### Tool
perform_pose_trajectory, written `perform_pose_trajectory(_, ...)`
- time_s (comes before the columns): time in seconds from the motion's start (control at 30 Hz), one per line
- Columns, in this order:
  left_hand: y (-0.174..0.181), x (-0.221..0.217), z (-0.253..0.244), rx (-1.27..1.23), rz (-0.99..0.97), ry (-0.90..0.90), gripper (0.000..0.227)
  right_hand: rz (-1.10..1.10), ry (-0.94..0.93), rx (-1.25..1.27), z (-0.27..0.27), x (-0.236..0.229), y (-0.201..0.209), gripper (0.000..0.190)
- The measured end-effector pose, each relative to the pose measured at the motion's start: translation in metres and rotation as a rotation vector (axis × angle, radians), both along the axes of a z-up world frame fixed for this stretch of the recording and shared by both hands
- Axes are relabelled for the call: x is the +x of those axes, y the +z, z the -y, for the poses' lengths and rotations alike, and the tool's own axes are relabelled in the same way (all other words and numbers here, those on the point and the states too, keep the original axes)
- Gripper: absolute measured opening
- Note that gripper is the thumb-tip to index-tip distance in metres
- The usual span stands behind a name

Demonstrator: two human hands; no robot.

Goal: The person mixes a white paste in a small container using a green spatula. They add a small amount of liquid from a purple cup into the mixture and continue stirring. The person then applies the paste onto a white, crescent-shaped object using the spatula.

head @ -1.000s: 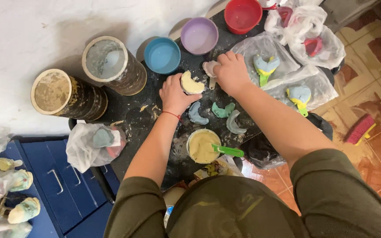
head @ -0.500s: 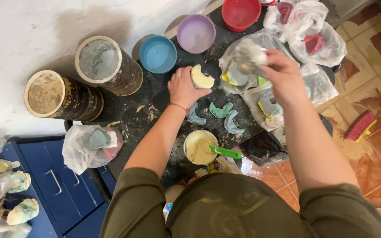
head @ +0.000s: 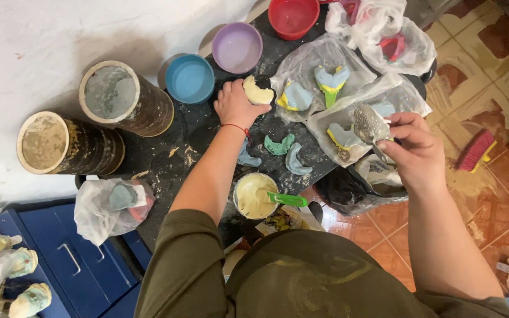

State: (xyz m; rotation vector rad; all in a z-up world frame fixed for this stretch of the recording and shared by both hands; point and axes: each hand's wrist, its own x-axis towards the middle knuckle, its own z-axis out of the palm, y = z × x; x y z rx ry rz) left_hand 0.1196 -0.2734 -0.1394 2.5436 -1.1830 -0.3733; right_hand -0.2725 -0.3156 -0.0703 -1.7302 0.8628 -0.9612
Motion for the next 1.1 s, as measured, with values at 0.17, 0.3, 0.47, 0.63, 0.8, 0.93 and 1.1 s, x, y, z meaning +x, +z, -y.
perform_pose_trajectory(0.17,0.003,-0.003,-0.005,0.048,-0.001,0.042,0.105,-0.09,0.017,-0.079,-0.018,-0.007,0.004,0.021)
perform_pose_trajectory(0.3,0.027,-0.007,-0.042,0.089,-0.133,0.101,0.113,-0.215,0.07,-0.351,-0.04,0.004,0.022,0.022)
perform_pose_trajectory(0.47,0.085,-0.047,-0.151,-0.31,-0.336,0.076,0.088,-0.393,0.071,-0.763,-0.087,0.051,0.05,0.021)
perform_pose_trajectory(0.63,0.114,-0.125,-0.251,-0.52,-1.045,-0.186,0.031,-0.109,0.215,-1.187,-0.144,0.105,0.072,0.021)
perform_pose_trajectory(0.8,0.08,-0.136,-0.294,-0.755,-1.044,-0.039,0.013,-0.081,0.273,-1.301,-0.179,0.132,0.077,0.016)
perform_pose_trajectory(0.93,0.125,-0.126,-0.328,-0.887,-1.168,0.101,0.01,-0.121,0.147,-1.063,-0.171,0.118,0.072,0.024)
perform_pose_trajectory(1.1,0.111,-0.099,-0.385,-0.866,-1.062,0.183,0.008,-0.375,-0.034,-0.421,-0.143,0.064,0.011,0.032)
